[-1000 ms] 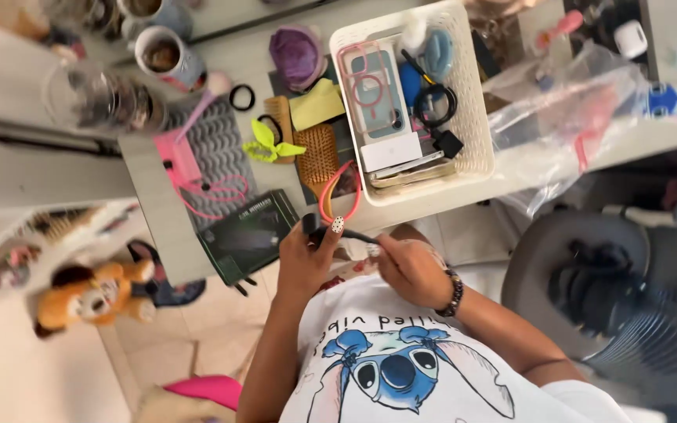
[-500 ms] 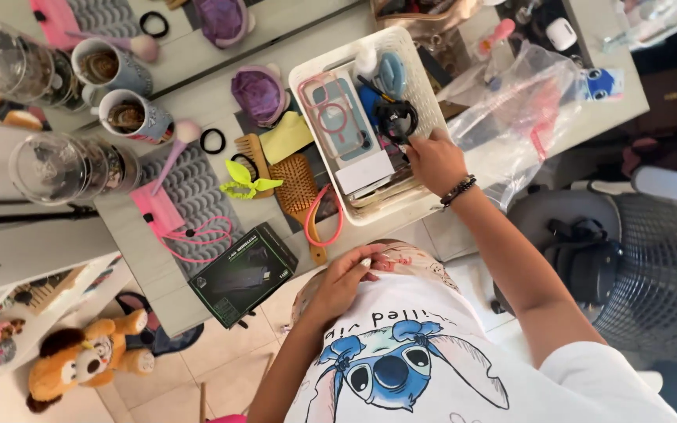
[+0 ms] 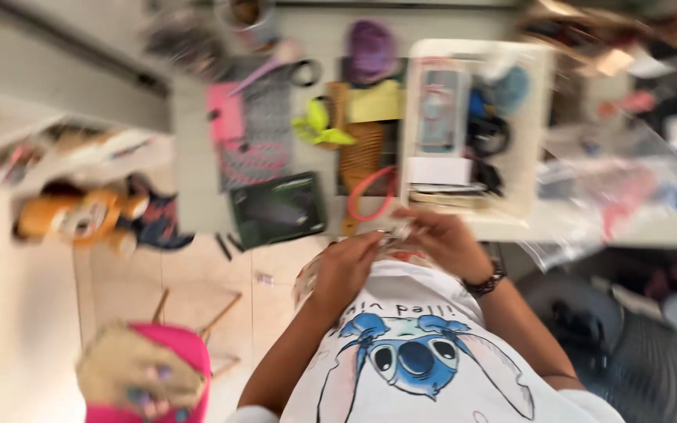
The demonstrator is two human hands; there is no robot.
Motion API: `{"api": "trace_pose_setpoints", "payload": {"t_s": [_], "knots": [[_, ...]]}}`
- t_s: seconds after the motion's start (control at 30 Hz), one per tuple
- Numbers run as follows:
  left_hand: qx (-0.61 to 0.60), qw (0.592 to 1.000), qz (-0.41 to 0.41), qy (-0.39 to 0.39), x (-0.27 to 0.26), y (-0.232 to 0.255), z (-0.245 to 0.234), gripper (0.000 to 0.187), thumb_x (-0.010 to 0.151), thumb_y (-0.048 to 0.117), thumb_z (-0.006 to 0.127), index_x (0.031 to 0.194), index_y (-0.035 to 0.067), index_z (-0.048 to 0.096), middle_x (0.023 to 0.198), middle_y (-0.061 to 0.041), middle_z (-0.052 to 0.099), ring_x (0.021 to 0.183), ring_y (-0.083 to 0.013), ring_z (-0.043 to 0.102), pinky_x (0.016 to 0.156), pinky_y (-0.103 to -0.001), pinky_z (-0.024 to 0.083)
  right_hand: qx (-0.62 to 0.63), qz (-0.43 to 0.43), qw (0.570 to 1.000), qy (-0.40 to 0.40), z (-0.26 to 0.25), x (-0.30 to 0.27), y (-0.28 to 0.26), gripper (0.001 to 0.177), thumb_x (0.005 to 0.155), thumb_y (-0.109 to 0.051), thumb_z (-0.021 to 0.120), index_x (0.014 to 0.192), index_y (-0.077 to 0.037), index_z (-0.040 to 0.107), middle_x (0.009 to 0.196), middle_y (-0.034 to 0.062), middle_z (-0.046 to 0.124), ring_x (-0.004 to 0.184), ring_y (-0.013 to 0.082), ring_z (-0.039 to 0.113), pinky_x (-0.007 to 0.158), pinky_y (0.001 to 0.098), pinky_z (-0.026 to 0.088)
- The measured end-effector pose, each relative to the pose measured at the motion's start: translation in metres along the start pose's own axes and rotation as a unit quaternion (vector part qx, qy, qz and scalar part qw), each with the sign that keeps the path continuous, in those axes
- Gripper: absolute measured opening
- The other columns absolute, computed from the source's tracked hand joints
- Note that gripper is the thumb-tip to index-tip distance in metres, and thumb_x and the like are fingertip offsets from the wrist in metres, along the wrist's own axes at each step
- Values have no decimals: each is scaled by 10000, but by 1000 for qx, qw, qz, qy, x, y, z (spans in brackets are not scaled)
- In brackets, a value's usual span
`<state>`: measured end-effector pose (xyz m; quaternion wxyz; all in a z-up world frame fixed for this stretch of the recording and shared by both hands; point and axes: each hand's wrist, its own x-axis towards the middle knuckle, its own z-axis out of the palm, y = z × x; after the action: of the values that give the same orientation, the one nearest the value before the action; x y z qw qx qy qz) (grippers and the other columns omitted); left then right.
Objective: Organizing various electronic cables and accessories on a desk.
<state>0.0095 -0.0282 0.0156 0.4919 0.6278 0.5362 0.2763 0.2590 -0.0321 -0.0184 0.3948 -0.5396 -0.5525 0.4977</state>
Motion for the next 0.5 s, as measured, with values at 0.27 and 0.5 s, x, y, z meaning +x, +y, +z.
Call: {"api": "trace_pose_setpoints", "payload": {"t_s": [0.27,0.5], "knots": [[101,972,137,161,-36,-56,-75,434,820,222,814,1184,55,648,1089,-117,689,1014,-324,691,885,-426,559,185,250,908,-281,101,51,-23,308,911,36,743,1216,68,766,1035,187,783,698,102,613,566,222,466],[101,961,-13,256,-38,-143,-116,961,747,309,933,1468,-53,412,1368,-291,575,1252,-375,592,1017,-433,507,14,69,995,-69,138,53,33,286,924,45,651,1192,29,749,1287,160,721,1132,123,655,900,235,537]]}}
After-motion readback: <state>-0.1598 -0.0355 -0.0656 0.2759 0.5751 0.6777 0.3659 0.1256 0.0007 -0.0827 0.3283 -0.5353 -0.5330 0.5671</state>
